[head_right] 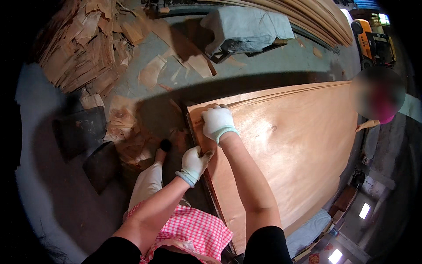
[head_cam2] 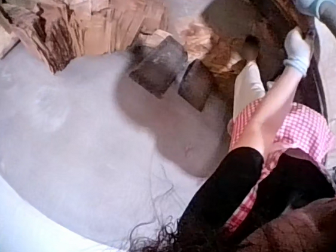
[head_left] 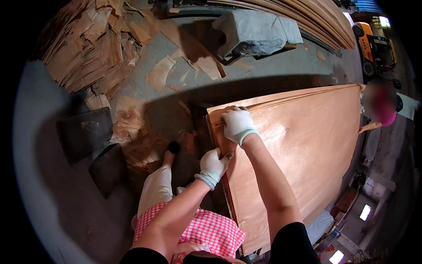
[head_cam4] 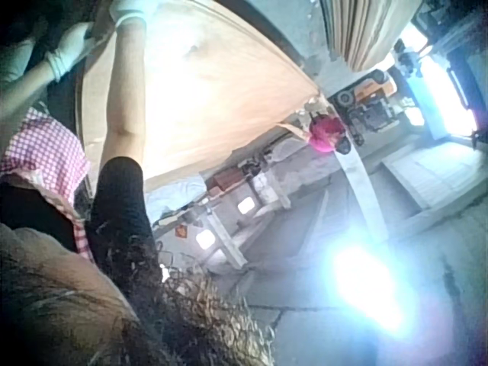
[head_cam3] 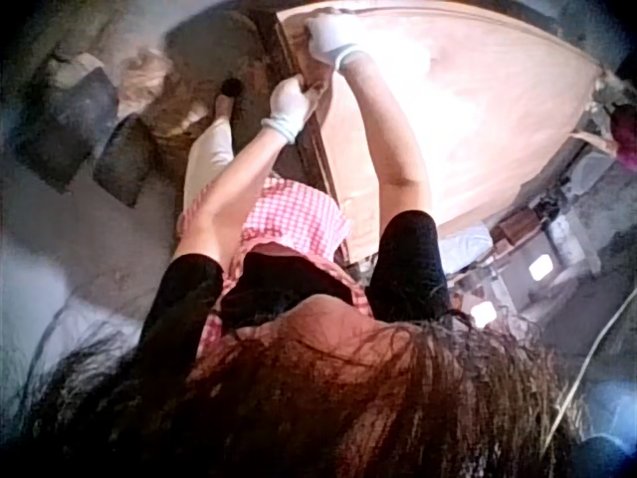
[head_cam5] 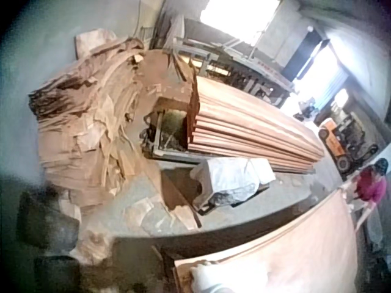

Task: The person moves large sheets of wood veneer from a stack to a metal table, smoothing them out and lining them up on top of one another.

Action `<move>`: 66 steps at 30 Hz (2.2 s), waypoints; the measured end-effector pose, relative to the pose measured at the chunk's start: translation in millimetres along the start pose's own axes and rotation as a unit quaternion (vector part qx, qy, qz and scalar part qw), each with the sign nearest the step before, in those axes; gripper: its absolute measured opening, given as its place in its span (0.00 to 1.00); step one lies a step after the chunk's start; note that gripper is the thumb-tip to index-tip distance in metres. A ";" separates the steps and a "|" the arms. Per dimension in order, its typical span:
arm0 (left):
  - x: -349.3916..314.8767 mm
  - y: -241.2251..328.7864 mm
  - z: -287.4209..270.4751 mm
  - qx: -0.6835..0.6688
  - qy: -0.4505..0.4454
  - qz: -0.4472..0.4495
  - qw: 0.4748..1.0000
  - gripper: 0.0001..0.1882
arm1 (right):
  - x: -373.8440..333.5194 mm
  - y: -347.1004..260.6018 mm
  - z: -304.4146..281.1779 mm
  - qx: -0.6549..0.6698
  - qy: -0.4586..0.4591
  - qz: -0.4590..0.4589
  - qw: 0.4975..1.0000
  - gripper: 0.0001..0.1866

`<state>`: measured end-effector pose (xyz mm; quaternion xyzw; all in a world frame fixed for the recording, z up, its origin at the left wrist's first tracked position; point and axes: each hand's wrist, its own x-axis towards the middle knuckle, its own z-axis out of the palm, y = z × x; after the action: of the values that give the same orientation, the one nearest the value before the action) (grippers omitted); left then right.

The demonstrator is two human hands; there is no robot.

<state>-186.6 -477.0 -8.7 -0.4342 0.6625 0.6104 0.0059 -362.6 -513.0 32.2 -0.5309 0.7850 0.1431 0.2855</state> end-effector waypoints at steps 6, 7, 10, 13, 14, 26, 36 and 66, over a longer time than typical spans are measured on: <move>-3.4 1.0 7.2 0.002 0.038 -0.030 0.999 0.27 | -15.4 13.1 -14.3 0.035 0.111 -0.017 0.993 0.23; -3.7 2.6 8.1 0.006 0.044 -0.027 0.999 0.28 | -14.8 20.4 -9.7 0.031 0.085 -0.025 0.996 0.24; -3.9 8.8 4.1 0.033 0.034 -0.032 0.998 0.28 | -14.6 19.0 -10.8 -0.066 0.053 -0.021 0.996 0.18; -3.9 12.2 -1.0 0.031 0.011 -0.052 0.998 0.28 | -11.5 14.2 -25.9 -0.042 0.018 -0.007 0.999 0.15; -3.9 12.8 -2.6 0.024 0.003 -0.060 0.998 0.28 | -11.0 15.1 -24.4 -0.026 0.034 -0.011 0.999 0.13; -17.9 47.8 -26.3 -0.049 0.055 0.202 0.977 0.50 | -98.6 24.9 -43.7 0.037 0.271 0.003 0.962 0.05; 20.3 11.7 -4.5 0.014 0.002 0.003 1.000 0.31 | -235.8 -66.5 82.5 0.402 0.371 0.045 0.836 0.21; 18.9 22.7 2.6 0.242 0.121 0.100 0.958 0.20 | -481.3 -162.9 431.5 0.623 0.496 0.570 -0.202 0.28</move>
<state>-213.0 -488.4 -1.3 -0.4219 0.8262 0.3721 -0.0300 45.8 12.1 -9.6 -0.6617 -0.3752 0.6183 0.1978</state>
